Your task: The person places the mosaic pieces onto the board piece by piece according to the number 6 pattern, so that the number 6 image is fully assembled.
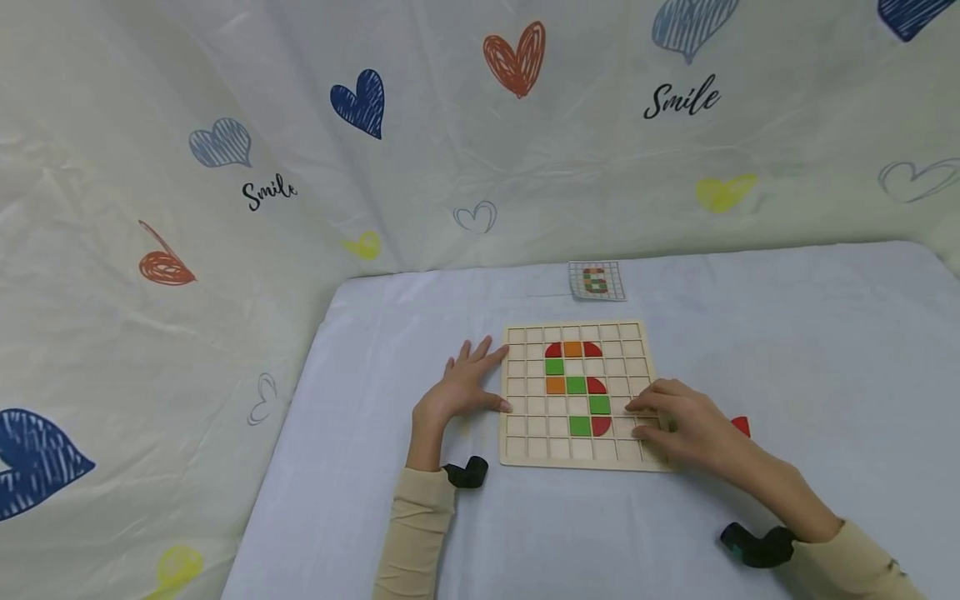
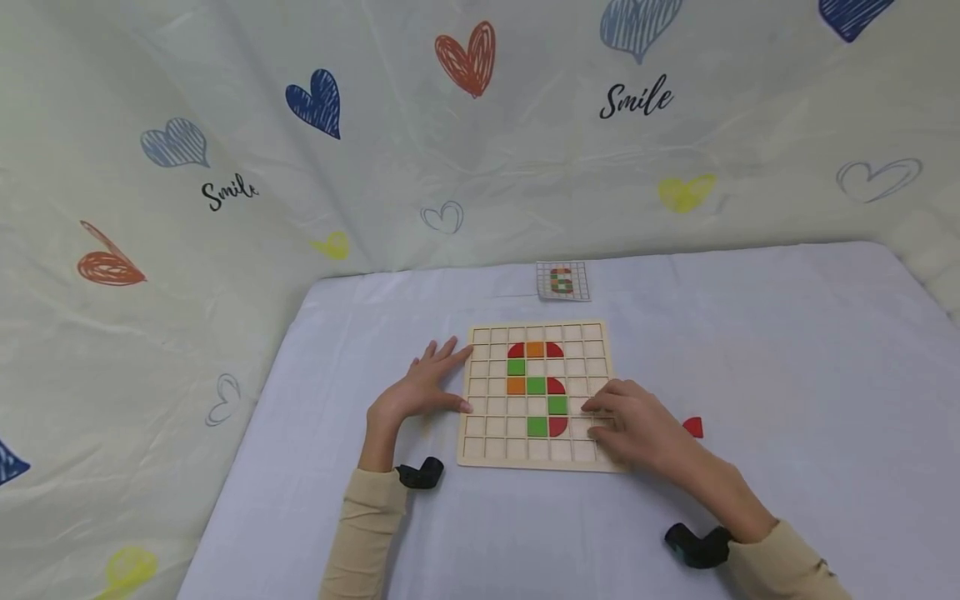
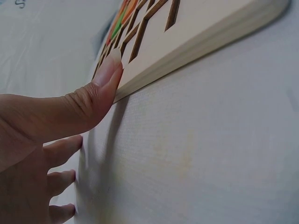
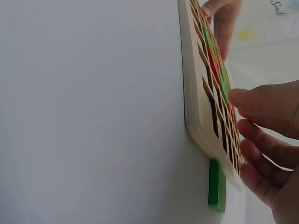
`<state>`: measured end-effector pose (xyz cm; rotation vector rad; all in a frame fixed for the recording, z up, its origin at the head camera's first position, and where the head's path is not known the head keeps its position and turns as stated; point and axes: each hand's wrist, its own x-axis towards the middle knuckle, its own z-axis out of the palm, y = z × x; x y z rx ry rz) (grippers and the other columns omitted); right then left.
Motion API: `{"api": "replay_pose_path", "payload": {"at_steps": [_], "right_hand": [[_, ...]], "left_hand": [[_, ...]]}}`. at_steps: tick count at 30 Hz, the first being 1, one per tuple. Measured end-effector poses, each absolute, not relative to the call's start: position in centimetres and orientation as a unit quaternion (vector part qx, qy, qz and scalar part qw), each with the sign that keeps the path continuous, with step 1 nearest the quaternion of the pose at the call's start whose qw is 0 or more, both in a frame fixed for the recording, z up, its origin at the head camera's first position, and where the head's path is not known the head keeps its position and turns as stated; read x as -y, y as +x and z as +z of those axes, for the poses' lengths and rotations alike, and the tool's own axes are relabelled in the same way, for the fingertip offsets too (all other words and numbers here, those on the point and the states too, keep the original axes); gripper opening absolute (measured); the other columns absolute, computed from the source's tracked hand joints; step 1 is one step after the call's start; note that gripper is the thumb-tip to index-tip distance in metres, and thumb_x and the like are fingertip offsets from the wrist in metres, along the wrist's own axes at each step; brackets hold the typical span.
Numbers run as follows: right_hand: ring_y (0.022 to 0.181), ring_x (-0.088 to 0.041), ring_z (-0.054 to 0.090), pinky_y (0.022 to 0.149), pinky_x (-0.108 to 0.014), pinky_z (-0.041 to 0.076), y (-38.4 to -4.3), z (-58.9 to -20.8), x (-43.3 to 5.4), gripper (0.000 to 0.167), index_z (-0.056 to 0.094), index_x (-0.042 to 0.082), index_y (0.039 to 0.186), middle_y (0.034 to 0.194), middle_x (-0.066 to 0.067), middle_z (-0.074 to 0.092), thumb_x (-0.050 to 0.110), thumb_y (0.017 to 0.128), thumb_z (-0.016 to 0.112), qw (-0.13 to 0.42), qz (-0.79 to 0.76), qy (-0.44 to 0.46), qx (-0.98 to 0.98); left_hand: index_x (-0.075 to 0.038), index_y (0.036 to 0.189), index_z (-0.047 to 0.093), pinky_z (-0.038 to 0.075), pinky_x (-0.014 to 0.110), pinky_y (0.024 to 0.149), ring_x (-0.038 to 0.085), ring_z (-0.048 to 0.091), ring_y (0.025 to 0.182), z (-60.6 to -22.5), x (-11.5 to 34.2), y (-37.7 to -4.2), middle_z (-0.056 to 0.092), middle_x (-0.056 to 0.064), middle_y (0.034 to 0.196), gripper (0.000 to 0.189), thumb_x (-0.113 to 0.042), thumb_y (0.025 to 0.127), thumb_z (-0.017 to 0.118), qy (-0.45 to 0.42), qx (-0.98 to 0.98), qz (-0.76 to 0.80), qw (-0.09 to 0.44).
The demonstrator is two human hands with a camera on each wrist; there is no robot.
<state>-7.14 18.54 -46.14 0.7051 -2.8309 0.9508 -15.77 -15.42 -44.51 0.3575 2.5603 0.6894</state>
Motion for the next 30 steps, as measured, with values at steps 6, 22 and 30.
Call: {"api": "replay_pose_path", "payload": {"at_steps": [6,22,30], "right_hand": [[0.087,-0.017,0.063,0.072,-0.033,0.06,-6.8,-46.6,-20.1,0.033,0.079,0.012,0.096,0.099,0.003,0.071,0.004,0.067,0.093,0.092,0.289,0.242,0.922],[0.079,-0.013,0.062,0.068,-0.028,0.058,-6.2,-46.8,-22.3,0.035,0.077,0.005,0.099,0.094,0.002,0.068,0.002,0.068,0.092,0.057,0.27,0.219,0.936],[0.082,-0.012,0.059,0.071,-0.03,0.057,-6.2,-46.6,-22.4,0.027,0.075,0.012,0.093,0.095,0.004,0.067,0.005,0.072,0.091,0.0,0.27,0.2,0.942]], "left_hand": [[-0.025,0.163,0.033,0.001,0.06,0.128,0.036,-0.004,0.16,-44.5,15.4,-15.8,0.013,0.005,0.174,0.1,-0.031,0.08,0.089,0.129,-0.932,0.252,0.228],[-0.024,0.163,0.033,0.001,0.059,0.128,0.036,-0.004,0.161,-44.4,15.3,-15.8,0.013,0.005,0.174,0.1,-0.031,0.08,0.089,0.129,-0.932,0.25,0.229],[-0.026,0.163,0.033,0.0,0.058,0.129,0.035,-0.005,0.161,-44.7,15.4,-15.7,0.013,0.003,0.174,0.1,-0.031,0.08,0.089,0.125,-0.931,0.253,0.231]]}}
